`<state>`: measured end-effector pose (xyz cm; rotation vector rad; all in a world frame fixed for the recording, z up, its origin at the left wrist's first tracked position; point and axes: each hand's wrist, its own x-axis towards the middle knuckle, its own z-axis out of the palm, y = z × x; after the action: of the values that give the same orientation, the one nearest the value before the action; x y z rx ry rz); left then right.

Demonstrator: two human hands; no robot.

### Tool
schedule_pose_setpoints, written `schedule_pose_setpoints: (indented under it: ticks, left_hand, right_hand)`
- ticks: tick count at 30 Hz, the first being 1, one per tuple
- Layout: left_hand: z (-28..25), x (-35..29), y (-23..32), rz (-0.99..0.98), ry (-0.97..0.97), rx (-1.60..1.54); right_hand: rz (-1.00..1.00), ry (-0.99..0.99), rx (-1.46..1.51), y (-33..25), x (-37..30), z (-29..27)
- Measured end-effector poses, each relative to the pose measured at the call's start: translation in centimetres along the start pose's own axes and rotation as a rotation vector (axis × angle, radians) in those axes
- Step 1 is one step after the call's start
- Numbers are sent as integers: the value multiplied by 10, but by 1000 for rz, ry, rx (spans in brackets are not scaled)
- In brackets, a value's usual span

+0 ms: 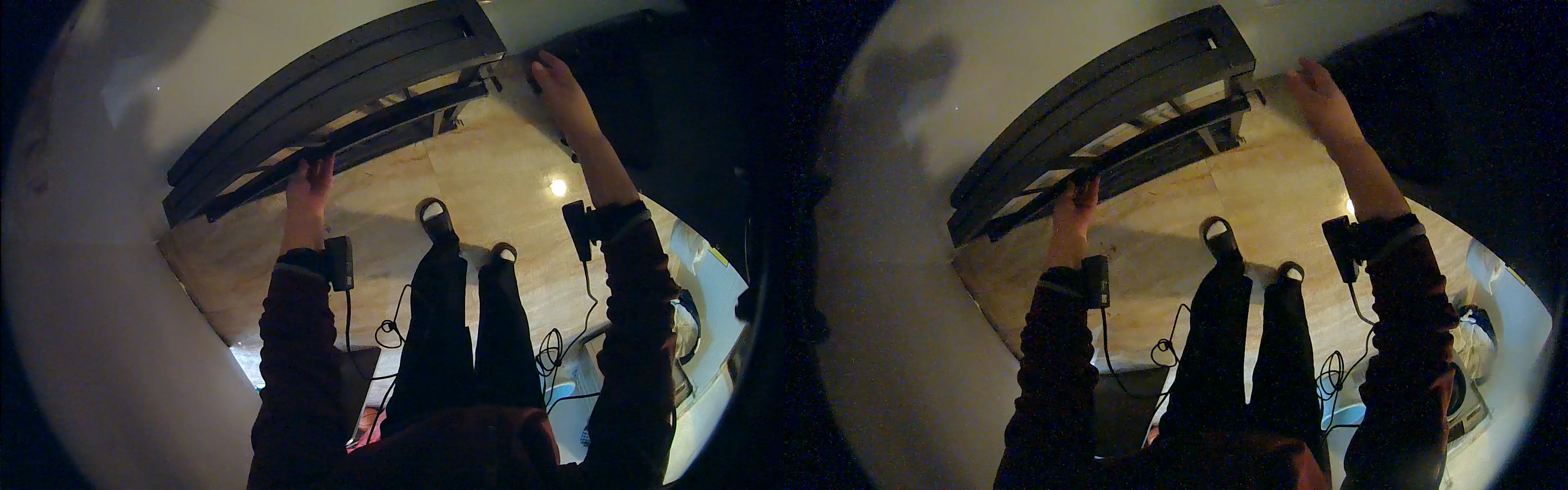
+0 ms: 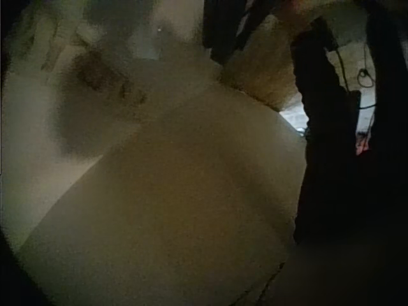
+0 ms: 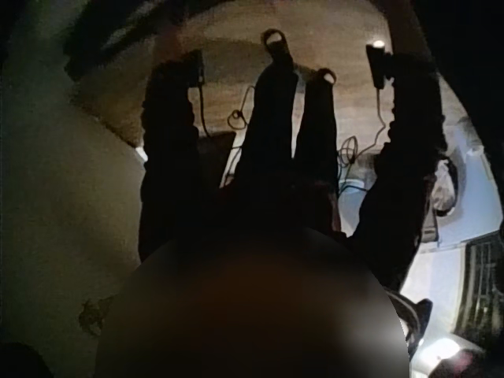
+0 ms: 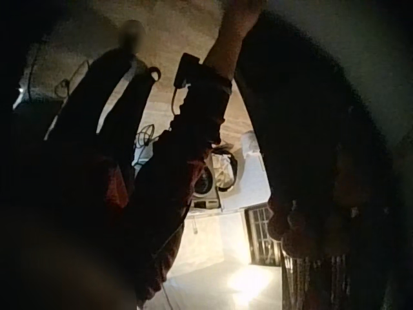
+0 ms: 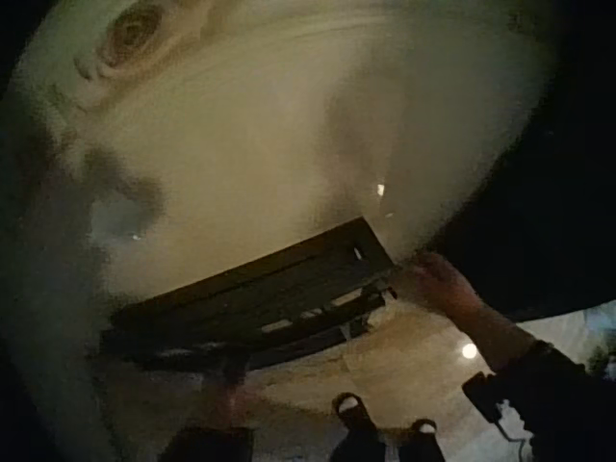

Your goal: The person wipes a wall with a cloth, then moves and stacks various items including wooden boards, metal frames, and a bucket. They also handle a power strip and a laundry basket, placing items in different locations within the room.

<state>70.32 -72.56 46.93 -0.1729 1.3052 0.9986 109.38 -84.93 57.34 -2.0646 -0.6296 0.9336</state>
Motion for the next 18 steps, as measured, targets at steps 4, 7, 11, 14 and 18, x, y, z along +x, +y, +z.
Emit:
schedule_pose_setpoints:
  ticks: [4, 7, 11, 14, 18]
  left_hand:
    - [-2, 11, 0, -18, -60, -26]
    - [-3, 16, -6, -29, -97, -69]
    - [-2, 18, -11, -104, 5, -13]
    - [4, 18, -13, -172, -6, 36]
    - [20, 16, -23, -146, 149, 26]
  right_hand:
    - [0, 16, -57, 20, 1, -3]
    - [20, 0, -42, 32, -1, -6]
    - [46, -21, 30, 47, -6, -11]
    - [80, -31, 93, 58, -8, -16]
    - [137, -33, 106, 68, -8, -24]
